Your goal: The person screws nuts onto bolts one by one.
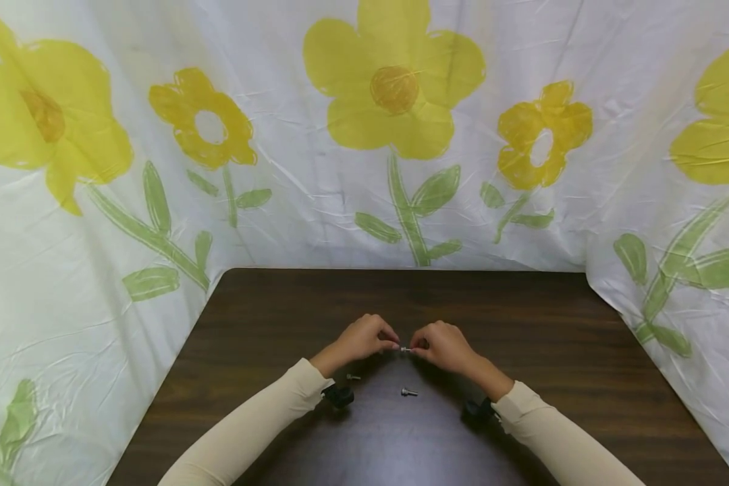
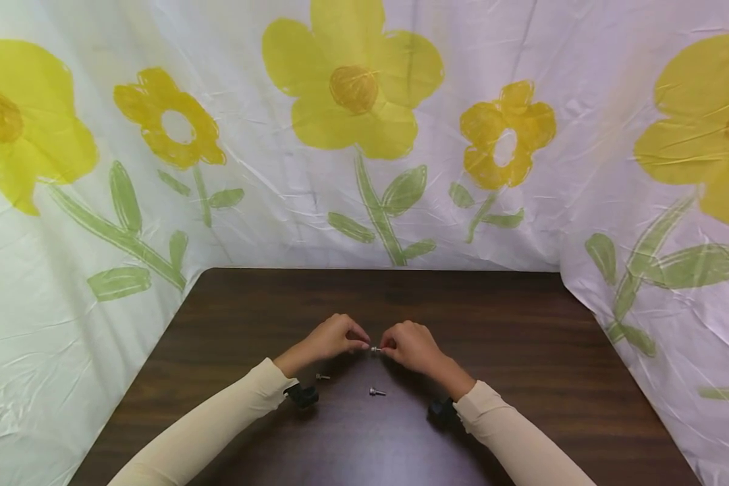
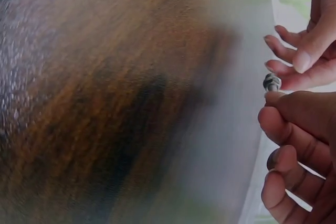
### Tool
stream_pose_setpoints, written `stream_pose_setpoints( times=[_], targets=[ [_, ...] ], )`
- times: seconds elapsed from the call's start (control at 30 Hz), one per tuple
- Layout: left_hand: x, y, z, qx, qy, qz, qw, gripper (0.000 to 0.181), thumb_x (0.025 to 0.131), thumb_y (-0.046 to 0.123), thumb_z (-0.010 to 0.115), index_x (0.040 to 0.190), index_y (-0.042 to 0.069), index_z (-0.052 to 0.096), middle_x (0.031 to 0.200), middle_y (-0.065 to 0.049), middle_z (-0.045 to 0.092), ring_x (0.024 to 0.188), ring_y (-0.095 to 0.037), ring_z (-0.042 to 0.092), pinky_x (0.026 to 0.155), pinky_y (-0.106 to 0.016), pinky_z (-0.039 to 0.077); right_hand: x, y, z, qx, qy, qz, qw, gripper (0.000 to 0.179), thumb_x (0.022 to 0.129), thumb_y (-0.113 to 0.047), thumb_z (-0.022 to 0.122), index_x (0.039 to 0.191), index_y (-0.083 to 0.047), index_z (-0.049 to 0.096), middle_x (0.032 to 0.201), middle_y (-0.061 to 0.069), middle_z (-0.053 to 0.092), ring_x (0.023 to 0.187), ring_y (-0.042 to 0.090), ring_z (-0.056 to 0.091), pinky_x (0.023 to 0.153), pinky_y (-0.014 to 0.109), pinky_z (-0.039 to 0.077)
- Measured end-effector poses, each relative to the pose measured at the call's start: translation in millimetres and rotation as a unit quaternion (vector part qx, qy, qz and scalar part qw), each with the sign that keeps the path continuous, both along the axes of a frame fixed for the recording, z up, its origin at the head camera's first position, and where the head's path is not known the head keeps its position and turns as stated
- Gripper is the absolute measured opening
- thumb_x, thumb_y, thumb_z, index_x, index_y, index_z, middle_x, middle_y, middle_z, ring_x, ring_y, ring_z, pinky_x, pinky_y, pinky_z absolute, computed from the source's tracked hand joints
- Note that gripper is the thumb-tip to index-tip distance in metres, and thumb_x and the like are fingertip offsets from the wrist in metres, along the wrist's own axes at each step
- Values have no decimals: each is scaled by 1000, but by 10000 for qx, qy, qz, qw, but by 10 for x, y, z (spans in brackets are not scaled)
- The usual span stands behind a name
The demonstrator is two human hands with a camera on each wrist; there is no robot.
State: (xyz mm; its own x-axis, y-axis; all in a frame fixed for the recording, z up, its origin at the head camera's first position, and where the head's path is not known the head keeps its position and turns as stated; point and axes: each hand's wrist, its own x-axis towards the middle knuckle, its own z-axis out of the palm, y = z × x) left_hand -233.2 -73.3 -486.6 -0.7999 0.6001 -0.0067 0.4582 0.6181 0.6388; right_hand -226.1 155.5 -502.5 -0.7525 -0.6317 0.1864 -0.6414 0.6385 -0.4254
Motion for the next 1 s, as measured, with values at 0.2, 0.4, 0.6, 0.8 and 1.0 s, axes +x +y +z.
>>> stream_pose_setpoints(
  times=[0.2, 0.4, 0.6, 0.8, 1.0],
  targets=[
    [8, -3, -26, -127, -133, 53, 9998, 12, 92, 14, 77, 103, 10, 80, 98, -2, 78, 64, -14, 70, 56, -21, 52, -15, -23, -65, -2, -71, -4, 10000, 5, 87, -20, 83, 84, -17, 79, 78, -11, 73, 66, 0, 62, 54, 23, 48],
    [21, 4, -43, -123, -236, 5, 9996, 12, 92, 11, 76, 103, 9, 80, 97, -3, 77, 64, -12, 70, 57, -20, 53, -3, -27, -130, 40, -96, -115, 9999, 7, 85, -16, 84, 82, -21, 79, 78, -13, 72, 68, 1, 63, 55, 24, 50],
    [-2, -24, -40, -17, -243, -16, 9997, 11, 92, 10, 76, 103, 9, 80, 100, -4, 77, 68, -14, 71, 58, -20, 53, 7, -25, -152, 59, -212, -234, 9995, 8, 85, -16, 84, 83, -21, 78, 75, -14, 70, 65, -2, 60, 55, 24, 49],
    [-15, -63, -30, -18, -214, -12, 9998, 12, 94, 13, 74, 104, 9, 80, 100, -2, 77, 64, -10, 69, 58, -21, 53, 15, -16, -168, -46, -393, -265, 9989, 10, 86, -17, 83, 82, -23, 75, 70, -17, 66, 61, -3, 56, 54, 23, 47],
    [-26, -109, -12, 8, -133, -50, 9999, 15, 96, 18, 73, 105, 9, 80, 100, -2, 77, 64, -12, 70, 60, -21, 54, 8, -14, -168, -100, -424, -302, 9986, 9, 87, -17, 82, 83, -22, 75, 69, -17, 65, 60, -3, 56, 54, 24, 47]
  ],
)
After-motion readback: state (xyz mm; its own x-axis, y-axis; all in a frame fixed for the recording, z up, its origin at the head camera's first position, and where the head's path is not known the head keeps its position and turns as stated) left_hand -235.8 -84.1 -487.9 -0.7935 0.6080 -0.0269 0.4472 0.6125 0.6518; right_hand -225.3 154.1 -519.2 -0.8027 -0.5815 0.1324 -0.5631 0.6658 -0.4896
